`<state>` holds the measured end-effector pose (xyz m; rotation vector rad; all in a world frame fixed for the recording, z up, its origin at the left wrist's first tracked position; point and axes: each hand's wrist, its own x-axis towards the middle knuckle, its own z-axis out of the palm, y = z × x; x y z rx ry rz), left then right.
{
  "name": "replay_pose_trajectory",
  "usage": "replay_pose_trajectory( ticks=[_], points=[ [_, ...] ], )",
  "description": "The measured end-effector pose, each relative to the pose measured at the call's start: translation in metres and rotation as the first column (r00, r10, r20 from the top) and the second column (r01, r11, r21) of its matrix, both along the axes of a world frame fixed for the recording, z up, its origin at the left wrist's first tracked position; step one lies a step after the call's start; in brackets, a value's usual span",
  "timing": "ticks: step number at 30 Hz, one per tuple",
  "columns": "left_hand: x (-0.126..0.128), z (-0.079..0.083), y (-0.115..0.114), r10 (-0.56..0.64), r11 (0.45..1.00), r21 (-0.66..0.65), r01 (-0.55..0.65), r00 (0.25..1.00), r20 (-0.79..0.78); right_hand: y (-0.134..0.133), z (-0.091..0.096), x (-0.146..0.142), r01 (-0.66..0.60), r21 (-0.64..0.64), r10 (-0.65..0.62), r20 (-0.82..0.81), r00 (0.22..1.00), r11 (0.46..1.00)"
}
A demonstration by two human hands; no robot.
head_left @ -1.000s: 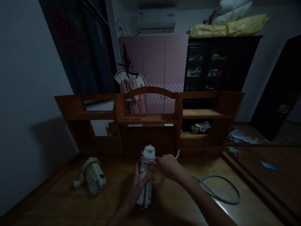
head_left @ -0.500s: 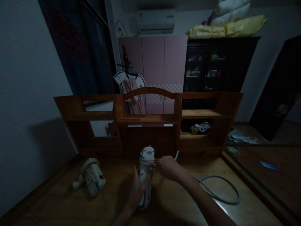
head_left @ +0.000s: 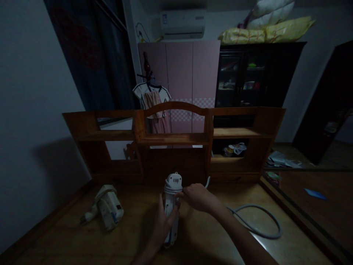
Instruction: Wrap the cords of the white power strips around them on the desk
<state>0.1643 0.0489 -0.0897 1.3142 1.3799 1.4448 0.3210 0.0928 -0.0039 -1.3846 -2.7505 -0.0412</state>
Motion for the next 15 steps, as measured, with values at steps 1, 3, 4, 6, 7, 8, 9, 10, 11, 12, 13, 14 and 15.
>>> replay_pose_trajectory(
  ticks=[1, 3, 4, 6, 7, 8, 9, 10, 11, 12, 13, 14, 15],
  points=[
    [0.0005, -0.0018, 0.0007, -0.014, 1.0, -0.001, 0.014, 1.0, -0.002, 0.0004, -0.0004, 0.0003, 0.001, -0.004, -0.001, 0.006, 1.0, 1.0],
    [0.0007, -0.0051, 0.002, -0.054, 0.999, -0.004, 0.054, 0.999, -0.009, 0.0012, -0.0008, 0.0008, 0.005, -0.006, -0.005, 0.013, 1.0, 1.0],
    [0.0005, -0.0065, 0.0024, -0.072, 0.997, -0.002, 0.072, 0.997, -0.013, 0.0016, -0.0009, 0.001, 0.008, -0.007, -0.008, 0.017, 1.0, 1.0],
    [-0.0002, -0.0083, 0.0029, -0.101, 0.995, -0.003, 0.101, 0.995, -0.021, 0.0022, -0.0009, 0.0013, 0.004, -0.01, -0.004, 0.025, 1.0, 1.0],
    [-0.0005, -0.0086, 0.003, -0.11, 0.994, -0.008, 0.11, 0.994, -0.026, 0.0024, -0.0007, 0.0014, -0.004, -0.013, 0.004, 0.03, 1.0, 1.0],
    [-0.0008, -0.0087, 0.0029, -0.116, 0.993, -0.016, 0.116, 0.993, -0.031, 0.0024, -0.0005, 0.0015, -0.01, -0.014, 0.011, 0.034, 0.999, 1.0],
    [-0.0009, -0.0085, 0.0029, -0.12, 0.993, -0.022, 0.12, 0.992, -0.034, 0.0023, -0.0002, 0.0017, -0.017, -0.015, 0.017, 0.039, 0.999, 1.0],
    [-0.0009, -0.0083, 0.0028, -0.121, 0.992, -0.021, 0.12, 0.992, -0.035, 0.0022, 0.0002, 0.0019, -0.025, -0.014, 0.026, 0.042, 0.999, 1.0],
    [-0.0008, -0.008, 0.0027, -0.122, 0.992, -0.016, 0.122, 0.992, -0.035, 0.0019, 0.0006, 0.0021, -0.032, -0.015, 0.033, 0.046, 0.998, 0.999],
    [-0.0006, -0.0077, 0.0027, -0.123, 0.992, -0.009, 0.122, 0.992, -0.034, 0.0016, 0.0011, 0.0024, -0.035, -0.019, 0.035, 0.053, 0.998, 0.999],
    [-0.0004, -0.0075, 0.0027, -0.122, 0.992, 0.0, 0.122, 0.992, -0.034, 0.0014, 0.0015, 0.0025, -0.032, -0.024, 0.033, 0.058, 0.998, 0.999],
    [-0.0002, -0.0073, 0.0027, -0.116, 0.993, 0.01, 0.116, 0.993, -0.033, 0.0012, 0.0019, 0.0026, -0.031, -0.031, 0.033, 0.062, 0.998, 0.999],
    [-0.0001, -0.0071, 0.0027, -0.108, 0.994, 0.017, 0.109, 0.994, -0.035, 0.0011, 0.0022, 0.0027, -0.031, -0.038, 0.033, 0.064, 0.997, 0.999]
  ],
)
